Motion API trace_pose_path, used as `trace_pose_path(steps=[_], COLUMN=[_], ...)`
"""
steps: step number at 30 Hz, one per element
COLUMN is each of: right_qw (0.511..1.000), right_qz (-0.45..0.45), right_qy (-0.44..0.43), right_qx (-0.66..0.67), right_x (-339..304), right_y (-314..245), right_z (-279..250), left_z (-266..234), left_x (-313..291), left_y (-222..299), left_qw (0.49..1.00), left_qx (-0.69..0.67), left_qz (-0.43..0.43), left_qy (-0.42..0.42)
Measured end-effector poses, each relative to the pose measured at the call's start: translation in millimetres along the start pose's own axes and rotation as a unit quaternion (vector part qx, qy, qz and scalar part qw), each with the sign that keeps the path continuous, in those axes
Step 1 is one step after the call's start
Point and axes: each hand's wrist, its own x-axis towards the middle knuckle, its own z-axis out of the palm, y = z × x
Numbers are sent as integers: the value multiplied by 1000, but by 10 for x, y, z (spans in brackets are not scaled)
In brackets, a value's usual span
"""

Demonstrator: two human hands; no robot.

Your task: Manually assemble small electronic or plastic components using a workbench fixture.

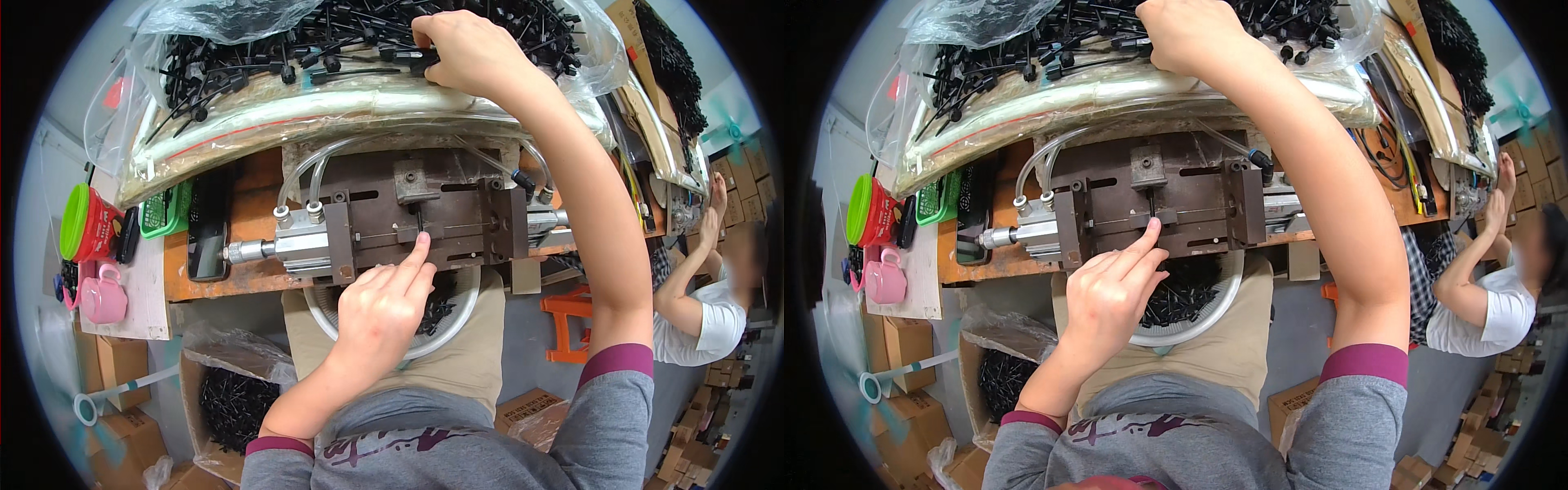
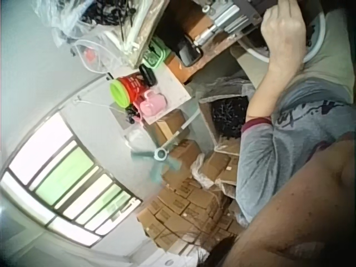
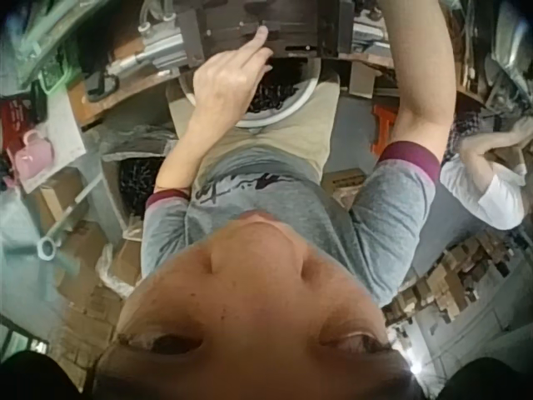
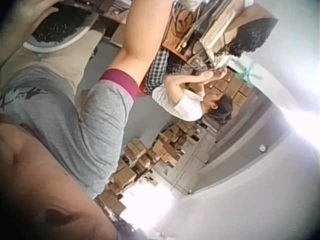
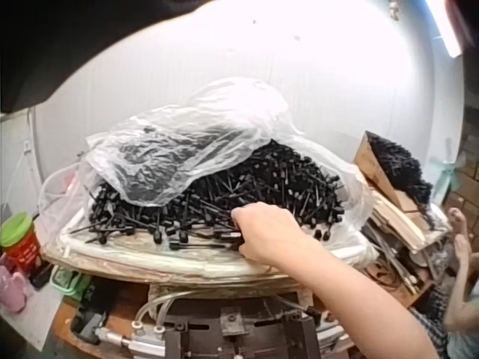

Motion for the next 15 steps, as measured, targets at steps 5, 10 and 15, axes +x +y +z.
trace_pose_path(steps=[5,10,15], right_qw=[993,972,787], right_qz=[-66,-15,199], right_qy=[83,153,93], right_qx=[47,177,576], right_x=[-116,-227,-416], right_y=[173,285,417], right_z=[55,-257,-506], left_z=[52,30,26], left_x=[-22,-12,-13], left_y=[-32,-26,-33], left_qw=[1000,1000,1000], left_qx=[0,1,-3], left_qz=[11,7,15], left_qy=[21,13,21])
